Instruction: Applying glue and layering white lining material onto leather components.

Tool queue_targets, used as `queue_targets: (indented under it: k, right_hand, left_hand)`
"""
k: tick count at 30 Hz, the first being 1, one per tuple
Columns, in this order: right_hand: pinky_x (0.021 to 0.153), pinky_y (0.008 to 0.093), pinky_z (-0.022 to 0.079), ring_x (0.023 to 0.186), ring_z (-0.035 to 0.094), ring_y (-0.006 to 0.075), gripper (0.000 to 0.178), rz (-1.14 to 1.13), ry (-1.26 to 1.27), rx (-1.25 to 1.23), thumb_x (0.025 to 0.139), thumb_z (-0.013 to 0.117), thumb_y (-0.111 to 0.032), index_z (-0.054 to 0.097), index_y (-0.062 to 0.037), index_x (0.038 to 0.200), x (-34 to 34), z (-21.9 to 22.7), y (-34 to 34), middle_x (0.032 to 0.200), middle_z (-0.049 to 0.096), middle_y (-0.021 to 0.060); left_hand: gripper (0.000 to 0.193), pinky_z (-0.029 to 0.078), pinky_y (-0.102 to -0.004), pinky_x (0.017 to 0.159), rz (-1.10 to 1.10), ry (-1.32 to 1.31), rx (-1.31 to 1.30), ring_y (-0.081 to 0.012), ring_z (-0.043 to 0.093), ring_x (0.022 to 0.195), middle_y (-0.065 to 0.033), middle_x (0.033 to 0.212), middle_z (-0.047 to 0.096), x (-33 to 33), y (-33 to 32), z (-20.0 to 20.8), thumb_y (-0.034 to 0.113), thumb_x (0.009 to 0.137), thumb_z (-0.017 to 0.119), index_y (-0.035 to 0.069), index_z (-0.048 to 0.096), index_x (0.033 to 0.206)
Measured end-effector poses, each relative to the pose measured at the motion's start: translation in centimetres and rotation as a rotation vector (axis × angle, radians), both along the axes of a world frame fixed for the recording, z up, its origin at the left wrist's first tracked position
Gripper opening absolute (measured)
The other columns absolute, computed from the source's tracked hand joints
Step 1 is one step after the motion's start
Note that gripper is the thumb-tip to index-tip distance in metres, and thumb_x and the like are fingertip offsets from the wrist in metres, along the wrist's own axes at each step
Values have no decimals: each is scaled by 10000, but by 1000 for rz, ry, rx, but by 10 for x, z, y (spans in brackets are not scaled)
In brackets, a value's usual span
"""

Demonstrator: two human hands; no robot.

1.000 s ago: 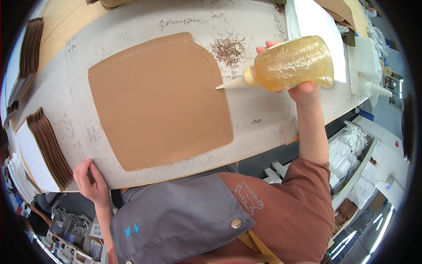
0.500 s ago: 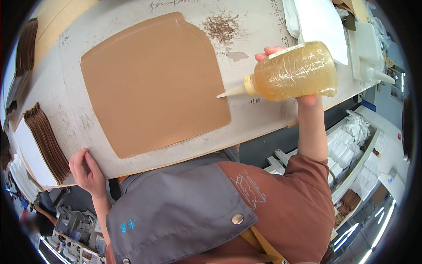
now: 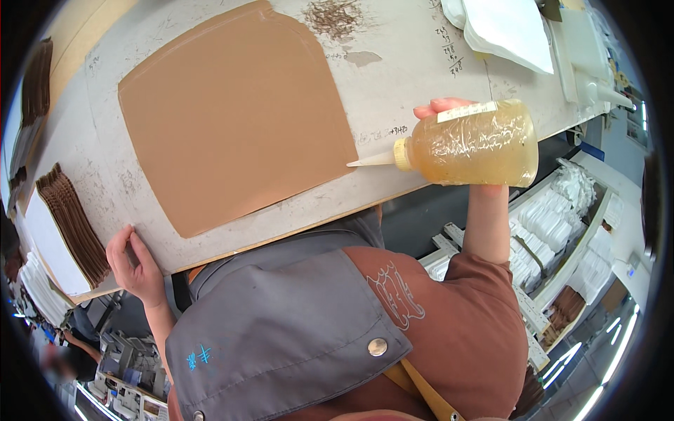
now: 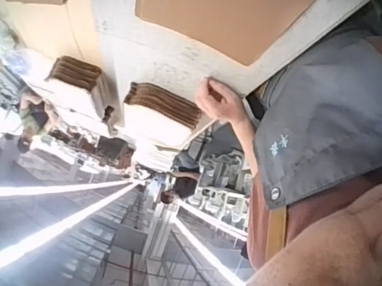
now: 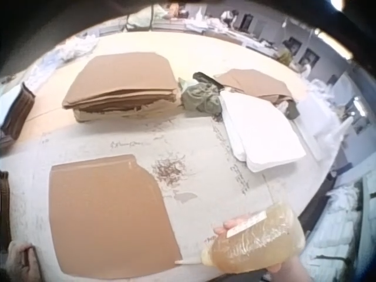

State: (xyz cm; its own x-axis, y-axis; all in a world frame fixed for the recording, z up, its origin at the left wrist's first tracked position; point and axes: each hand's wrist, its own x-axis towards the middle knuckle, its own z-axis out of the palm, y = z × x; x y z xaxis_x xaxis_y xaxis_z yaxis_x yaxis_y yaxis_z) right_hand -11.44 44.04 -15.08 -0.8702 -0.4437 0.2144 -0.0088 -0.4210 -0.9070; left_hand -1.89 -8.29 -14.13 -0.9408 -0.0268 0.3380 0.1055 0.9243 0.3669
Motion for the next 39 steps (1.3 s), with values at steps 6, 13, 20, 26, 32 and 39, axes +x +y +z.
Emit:
queue_targets:
  k: [6, 13, 20, 26, 32, 39]
  right_hand:
    - [1058, 484, 508, 1370, 492, 354, 1191, -162, 47, -50, 595, 932, -541, 399, 66, 1470, 38, 1, -13, 1440, 520, 208]
    - [1064, 426, 505, 1302, 557, 311, 1371, -480, -181, 161, 499, 856, -751, 359, 58, 1489, 93, -10, -13, 1460, 486, 278]
    - [1056, 430, 509, 1321, 548, 304, 1265, -549, -137, 57, 550, 902, -647, 404, 71, 1465, 107, -20, -33, 1423, 531, 258]
    - [1084, 438, 491, 1354, 514, 307, 1366, -595, -249, 195, 497, 832, -777, 367, 38, 1490, 121, -19, -58, 1455, 497, 272]
    - [1051, 399, 500, 1301, 561, 288, 1249, -495, -88, 56, 554, 908, -621, 417, 87, 1457, 114, -20, -88, 1412, 542, 269]
    - [1048, 367, 487, 1293, 561, 273, 1200, -434, -75, 46, 571, 923, -595, 447, 90, 1433, 109, -8, -124, 1410, 547, 257]
  left_hand:
    - [142, 529, -305, 801, 5, -18, 35, -218, 643, 926, -122, 1028, 680, 0, 2, -1, -47, 945, 634, -21, 668, 1081]
    - [146, 522, -299, 804, -48, 26, 34, -208, 633, 894, -116, 1010, 674, -2, 2, 0, -53, 934, 645, -12, 675, 1070]
    - [144, 516, -296, 793, -68, 27, 22, -208, 630, 883, -109, 998, 676, -2, 3, 2, -59, 928, 649, -6, 681, 1058]
    - [157, 479, -312, 820, -88, 54, -33, -213, 636, 883, -84, 971, 694, -3, 4, 5, -47, 898, 679, 26, 698, 1036]
    - [147, 480, -322, 888, -105, 47, -14, -223, 651, 949, -84, 1005, 706, 0, -1, 3, -36, 912, 671, 24, 698, 1044]
    - [206, 451, -330, 818, -153, 100, 28, -217, 653, 878, -64, 958, 706, -3, -1, 4, -50, 842, 706, 50, 702, 1021]
